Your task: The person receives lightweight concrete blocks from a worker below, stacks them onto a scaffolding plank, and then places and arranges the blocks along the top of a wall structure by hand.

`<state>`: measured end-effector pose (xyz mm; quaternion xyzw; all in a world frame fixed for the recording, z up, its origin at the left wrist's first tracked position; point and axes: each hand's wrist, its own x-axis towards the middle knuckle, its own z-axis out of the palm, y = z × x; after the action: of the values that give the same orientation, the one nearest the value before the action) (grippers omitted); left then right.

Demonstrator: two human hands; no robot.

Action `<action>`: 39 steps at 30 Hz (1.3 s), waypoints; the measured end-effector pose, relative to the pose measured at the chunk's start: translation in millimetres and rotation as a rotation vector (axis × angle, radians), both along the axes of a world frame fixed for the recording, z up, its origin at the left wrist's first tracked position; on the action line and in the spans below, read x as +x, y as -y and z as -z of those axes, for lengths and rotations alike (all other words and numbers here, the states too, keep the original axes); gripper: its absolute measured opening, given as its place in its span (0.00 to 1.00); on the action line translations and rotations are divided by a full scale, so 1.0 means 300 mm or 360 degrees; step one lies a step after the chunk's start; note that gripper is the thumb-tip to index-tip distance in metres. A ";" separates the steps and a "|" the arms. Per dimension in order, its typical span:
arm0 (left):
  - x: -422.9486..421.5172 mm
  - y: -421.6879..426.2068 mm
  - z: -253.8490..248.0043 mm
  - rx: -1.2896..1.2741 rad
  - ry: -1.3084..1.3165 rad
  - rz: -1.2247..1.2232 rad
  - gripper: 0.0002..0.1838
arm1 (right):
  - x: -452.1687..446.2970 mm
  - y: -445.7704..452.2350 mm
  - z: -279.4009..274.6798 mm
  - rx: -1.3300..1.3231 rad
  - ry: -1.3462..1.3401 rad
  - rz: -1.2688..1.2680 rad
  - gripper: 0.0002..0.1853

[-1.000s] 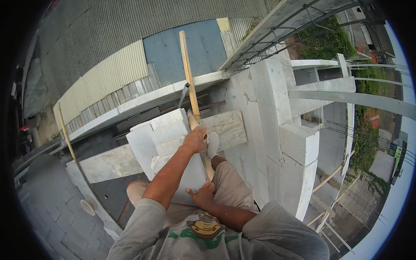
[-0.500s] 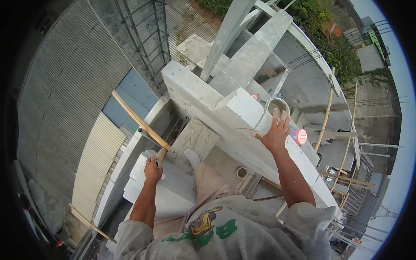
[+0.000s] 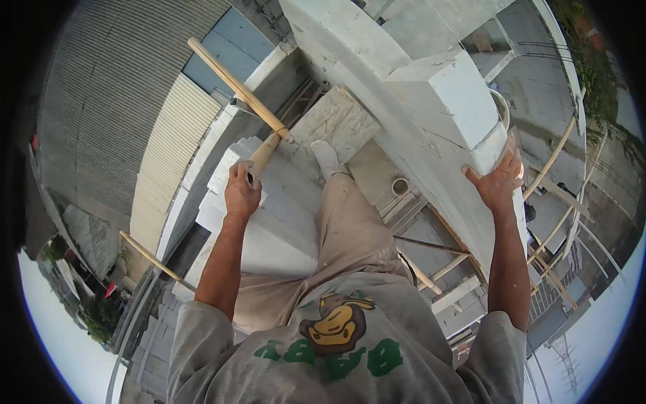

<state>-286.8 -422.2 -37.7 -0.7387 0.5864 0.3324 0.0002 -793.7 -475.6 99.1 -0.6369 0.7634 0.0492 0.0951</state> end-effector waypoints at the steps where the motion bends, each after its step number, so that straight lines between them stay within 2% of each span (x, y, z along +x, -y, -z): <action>1: -0.007 -0.010 -0.015 -0.0040 0.0032 -0.0047 0.29 | 0.002 -0.002 -0.002 -0.0001 0.0015 0.0001 0.64; 3: -0.028 -0.040 -0.067 -0.0131 0.0101 -0.0139 0.33 | 0.011 0.010 -0.007 -0.0022 0.0022 0.0010 0.64; 4: -0.029 -0.043 -0.095 0.0059 0.0121 -0.0149 0.37 | 0.011 0.009 -0.008 -0.0019 0.0013 0.0012 0.64; 7: -0.057 -0.037 -0.082 -0.0123 0.0180 -0.0175 0.36 | 0.023 0.013 -0.011 0.0036 -0.0051 0.0069 0.64; 11: -0.070 -0.020 -0.091 -0.0060 0.0168 -0.0260 0.30 | 0.025 0.017 -0.015 0.0078 -0.0039 0.0142 0.64; 14: -0.074 -0.015 -0.091 0.0000 0.0261 -0.0246 0.28 | -0.001 0.015 -0.004 0.0042 -0.0087 -0.0060 0.63; 17: -0.069 -0.034 -0.047 -0.0129 0.0279 -0.0230 0.27 | -0.015 0.017 0.001 -0.0017 0.0003 -0.0210 0.63; 26: -0.068 -0.014 -0.060 -0.0132 0.0269 -0.0198 0.27 | -0.015 0.021 -0.008 0.0036 -0.0062 -0.0222 0.61; 33: -0.059 -0.030 -0.047 -0.0249 0.0198 -0.0190 0.27 | -0.046 0.002 0.010 0.0018 -0.0110 -0.0232 0.65; 39: -0.052 -0.031 -0.064 -0.0066 0.0187 -0.0193 0.27 | -0.013 0.012 -0.006 0.0101 -0.0088 -0.0083 0.66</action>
<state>-302.5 -412.9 -18.6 -0.7909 0.5463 0.2756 -0.0009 -797.5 -479.3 100.9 -0.6517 0.7469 0.0934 0.0929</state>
